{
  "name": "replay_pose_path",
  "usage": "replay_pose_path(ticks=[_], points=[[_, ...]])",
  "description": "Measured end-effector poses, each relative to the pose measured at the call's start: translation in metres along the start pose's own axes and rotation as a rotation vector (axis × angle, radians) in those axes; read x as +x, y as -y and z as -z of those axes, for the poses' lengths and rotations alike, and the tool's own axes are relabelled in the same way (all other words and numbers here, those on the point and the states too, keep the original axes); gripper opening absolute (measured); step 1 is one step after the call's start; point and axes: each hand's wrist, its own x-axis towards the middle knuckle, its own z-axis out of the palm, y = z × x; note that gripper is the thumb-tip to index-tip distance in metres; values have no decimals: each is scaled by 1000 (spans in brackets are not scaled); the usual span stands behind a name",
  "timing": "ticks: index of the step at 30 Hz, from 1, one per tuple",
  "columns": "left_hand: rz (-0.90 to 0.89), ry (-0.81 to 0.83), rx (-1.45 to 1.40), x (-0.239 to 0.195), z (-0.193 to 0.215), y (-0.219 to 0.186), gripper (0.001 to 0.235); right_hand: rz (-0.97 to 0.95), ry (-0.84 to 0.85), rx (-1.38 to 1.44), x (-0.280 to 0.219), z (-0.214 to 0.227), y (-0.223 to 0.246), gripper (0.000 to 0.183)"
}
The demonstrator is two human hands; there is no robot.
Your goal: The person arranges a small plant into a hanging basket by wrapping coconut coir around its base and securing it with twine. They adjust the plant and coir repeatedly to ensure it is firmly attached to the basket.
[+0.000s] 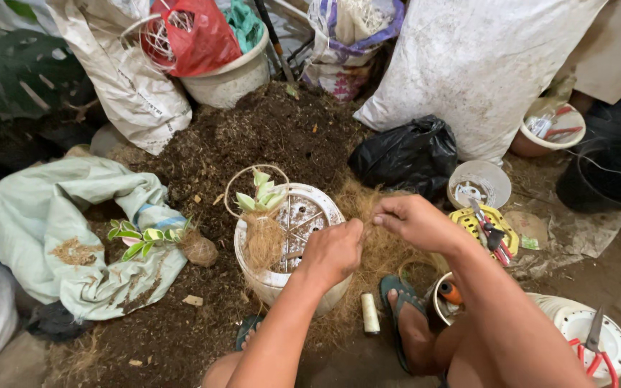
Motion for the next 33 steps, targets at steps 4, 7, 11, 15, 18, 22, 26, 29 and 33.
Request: replay_pose_path(ticks=[4,7,11,15,18,22,26,29,33], points=[[-25,9,-23,-1,8,0,11,-70,35,22,3,0,-2,14],[16,-21,-118,-6,14,-2,25,-100,14,78,4,-4,-1,16],[190,67,-344,-5,24,-1,43,-89,52,338,12,5,-4,28],[211,30,-253,-6,33,4,42,-172,40,323,11,15,-14,24],[146,-57,-189,-10,35,4,40,-101,-16,199,11,9,-19,20],[126,-88,-242,-11,36,5,39,-141,-8,83,14,9,-12,21],[179,-87,-260,-10,41,7,40,-112,42,245,14,19,8,28],[168,-131,-260,-10,43,9,40,25,93,251,12,19,19,47],[204,-65,-218,-9,43,9,41,-21,136,82,16,13,15,33]])
